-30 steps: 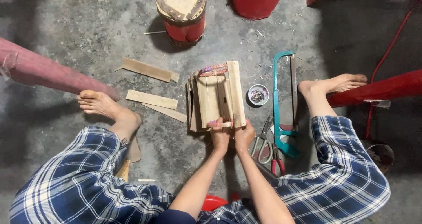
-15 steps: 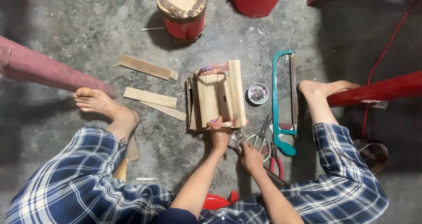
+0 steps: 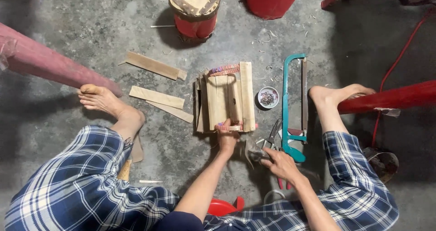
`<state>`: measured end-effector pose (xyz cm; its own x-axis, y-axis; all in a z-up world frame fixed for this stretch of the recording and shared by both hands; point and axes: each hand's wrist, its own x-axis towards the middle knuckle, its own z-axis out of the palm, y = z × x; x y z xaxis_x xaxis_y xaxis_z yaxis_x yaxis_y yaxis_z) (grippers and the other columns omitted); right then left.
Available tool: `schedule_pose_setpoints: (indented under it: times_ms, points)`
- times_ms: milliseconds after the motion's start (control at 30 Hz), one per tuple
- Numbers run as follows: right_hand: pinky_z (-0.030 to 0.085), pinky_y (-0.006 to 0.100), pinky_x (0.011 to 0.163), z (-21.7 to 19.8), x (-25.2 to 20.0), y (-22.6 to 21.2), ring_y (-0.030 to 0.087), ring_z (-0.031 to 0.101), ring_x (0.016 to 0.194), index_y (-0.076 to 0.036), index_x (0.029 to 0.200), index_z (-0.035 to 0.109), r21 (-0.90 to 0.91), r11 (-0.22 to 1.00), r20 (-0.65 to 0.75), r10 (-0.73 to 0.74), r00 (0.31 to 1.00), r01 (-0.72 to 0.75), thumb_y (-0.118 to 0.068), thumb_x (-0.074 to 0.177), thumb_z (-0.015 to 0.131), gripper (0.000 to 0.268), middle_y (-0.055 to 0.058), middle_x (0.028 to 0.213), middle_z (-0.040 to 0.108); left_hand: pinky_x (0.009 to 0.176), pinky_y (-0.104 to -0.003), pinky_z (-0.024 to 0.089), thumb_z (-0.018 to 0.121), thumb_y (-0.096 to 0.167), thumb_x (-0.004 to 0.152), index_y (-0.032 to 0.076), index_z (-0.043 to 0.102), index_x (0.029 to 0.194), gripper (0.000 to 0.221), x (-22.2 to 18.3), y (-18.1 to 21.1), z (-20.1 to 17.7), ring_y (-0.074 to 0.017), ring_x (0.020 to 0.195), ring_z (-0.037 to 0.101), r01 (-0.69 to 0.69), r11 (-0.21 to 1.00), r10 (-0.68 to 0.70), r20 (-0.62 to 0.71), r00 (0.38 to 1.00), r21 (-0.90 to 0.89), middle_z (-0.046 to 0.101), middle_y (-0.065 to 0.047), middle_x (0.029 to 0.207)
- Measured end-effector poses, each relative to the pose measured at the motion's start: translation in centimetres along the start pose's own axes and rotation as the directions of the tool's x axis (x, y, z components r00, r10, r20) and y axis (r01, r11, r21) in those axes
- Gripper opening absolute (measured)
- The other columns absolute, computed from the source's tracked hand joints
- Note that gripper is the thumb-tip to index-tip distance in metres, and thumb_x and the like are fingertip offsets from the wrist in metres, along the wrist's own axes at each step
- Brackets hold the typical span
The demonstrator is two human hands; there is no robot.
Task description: Assembling a wooden structure by removing nails with pliers and fitting slats together.
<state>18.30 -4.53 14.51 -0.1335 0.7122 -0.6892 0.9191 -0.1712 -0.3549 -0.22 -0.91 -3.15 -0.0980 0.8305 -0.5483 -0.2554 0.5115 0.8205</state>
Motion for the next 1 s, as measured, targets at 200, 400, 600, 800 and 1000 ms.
schedule_pose_setpoints:
  times_ms: [200, 400, 600, 800, 1000]
  points:
    - [0.056, 0.051, 0.082, 3.5, 4.8, -1.7, 0.037, 0.073, 0.098, -0.021, 0.112, 0.066, -0.016, 0.995, -0.272, -0.095, 0.958, 0.094, -0.04, 0.089, 0.067, 0.03, 0.012, 0.094, 0.075, 0.085, -0.039, 0.051, 0.061, 0.016, 0.075, 0.021, 0.074, 0.095, 0.024, 2.4, -2.7, -2.1, -0.0304, 0.082, 0.072, -0.231, 0.872, 0.253, 0.007, 0.967, 0.432, 0.076, -0.009, 0.078]
    - [0.054, 0.056, 0.086, 1.6, 5.8, -2.5, 0.045, 0.07, 0.103, -0.016, 0.111, 0.067, 0.154, 0.984, -0.269, -0.051, 0.962, 0.095, -0.039, 0.09, 0.068, 0.031, 0.019, 0.101, 0.075, 0.103, -0.046, 0.041, 0.05, 0.02, 0.092, 0.013, 0.072, 0.1, 0.025, -1.3, 1.7, 0.0, -0.0332, 0.094, 0.058, -0.093, 0.993, 0.109, -0.219, 0.97, 0.078, 0.065, -0.02, 0.094]
    - [0.052, 0.059, 0.085, 2.9, 8.1, 0.2, 0.044, 0.07, 0.104, -0.019, 0.12, 0.067, 0.146, 0.987, -0.216, -0.037, 0.976, 0.069, -0.043, 0.09, 0.069, 0.039, 0.018, 0.101, 0.077, 0.111, -0.038, 0.031, 0.079, 0.014, 0.077, 0.028, 0.066, 0.097, 0.027, 3.3, -7.2, 0.0, -0.0181, 0.091, 0.073, -0.207, 0.737, 0.281, -0.014, 0.96, 0.643, 0.076, 0.006, 0.085]
    - [0.054, 0.057, 0.089, 1.9, 6.9, -1.8, 0.043, 0.069, 0.107, -0.023, 0.125, 0.066, 0.21, 0.973, -0.251, -0.04, 0.967, 0.095, -0.043, 0.091, 0.068, 0.039, 0.017, 0.106, 0.076, 0.087, -0.026, 0.051, 0.07, 0.02, 0.081, 0.021, 0.071, 0.089, 0.008, -2.9, 9.0, 0.6, -0.0144, 0.081, 0.064, 0.013, 0.999, -0.01, -0.073, 0.997, 0.036, 0.07, 0.001, 0.084]
    - [0.051, 0.062, 0.091, 2.7, 6.8, -2.0, 0.05, 0.066, 0.109, -0.011, 0.131, 0.065, 0.304, 0.947, -0.292, -0.017, 0.956, 0.109, -0.036, 0.089, 0.071, 0.05, 0.028, 0.11, 0.074, 0.097, -0.028, 0.048, 0.08, 0.014, 0.079, 0.024, 0.069, 0.092, 0.02, 0.5, -1.1, -0.2, -0.0173, 0.087, 0.072, -0.115, 0.874, 0.163, -0.062, 0.985, 0.472, 0.076, 0.002, 0.083]
